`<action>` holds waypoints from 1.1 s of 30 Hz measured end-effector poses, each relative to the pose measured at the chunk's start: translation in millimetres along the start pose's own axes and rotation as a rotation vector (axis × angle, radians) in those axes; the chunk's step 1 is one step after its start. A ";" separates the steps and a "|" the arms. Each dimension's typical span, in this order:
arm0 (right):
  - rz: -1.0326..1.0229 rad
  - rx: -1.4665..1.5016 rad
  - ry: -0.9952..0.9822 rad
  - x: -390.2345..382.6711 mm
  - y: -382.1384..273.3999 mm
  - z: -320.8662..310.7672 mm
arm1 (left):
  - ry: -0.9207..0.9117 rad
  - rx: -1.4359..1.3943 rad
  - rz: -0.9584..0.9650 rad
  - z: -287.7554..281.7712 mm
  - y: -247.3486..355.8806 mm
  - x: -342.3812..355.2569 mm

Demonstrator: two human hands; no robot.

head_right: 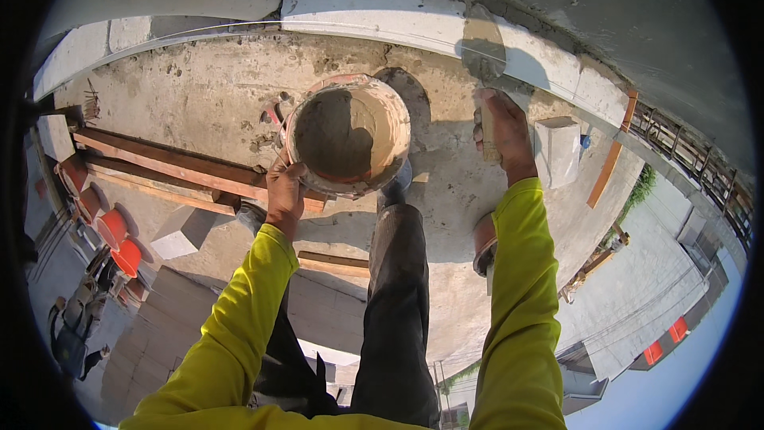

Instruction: The person places white concrete blocks along a curved wall base, applies mortar with a trowel, and taps blocks into position with a hammer. The person repeatedly scoops mortar, spreads it between blocks, and adjusts alignment.

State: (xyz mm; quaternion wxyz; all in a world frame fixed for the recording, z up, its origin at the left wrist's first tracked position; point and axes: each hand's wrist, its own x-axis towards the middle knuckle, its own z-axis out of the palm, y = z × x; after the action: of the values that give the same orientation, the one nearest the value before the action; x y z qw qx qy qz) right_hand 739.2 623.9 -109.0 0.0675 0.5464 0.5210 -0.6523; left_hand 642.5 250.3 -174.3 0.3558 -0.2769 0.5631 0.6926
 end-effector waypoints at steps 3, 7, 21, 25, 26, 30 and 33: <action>-0.078 -0.334 -0.009 -41.1 36.0 -1.9 | -0.011 -0.036 -0.052 -5.2 -3.0 20.0; -0.784 -1.077 -0.131 -64.8 88.9 23.1 | -0.003 0.010 -0.003 -7.7 -6.4 30.4; -0.398 -1.151 -0.790 5.6 152.2 114.3 | -0.084 0.269 0.067 -1.4 -0.3 24.4; 0.214 -0.753 -0.824 -9.7 140.7 102.6 | -0.054 0.319 0.074 -8.5 3.0 24.0; 0.240 -0.655 -0.805 -17.7 138.6 100.1 | -0.084 0.258 0.162 -10.5 4.6 27.7; 0.220 -0.432 -0.785 -49.5 117.6 85.4 | 0.100 0.316 -0.025 -45.5 23.2 42.6; -0.033 -0.362 -0.642 -66.5 84.9 84.2 | 0.101 0.362 -0.107 -78.7 24.6 49.3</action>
State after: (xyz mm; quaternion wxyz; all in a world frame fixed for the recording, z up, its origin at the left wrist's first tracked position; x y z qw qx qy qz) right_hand 767.1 490.3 -120.1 0.3125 0.2849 0.5888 -0.6888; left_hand 592.1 179.5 -215.4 0.4074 -0.2722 0.6802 0.5453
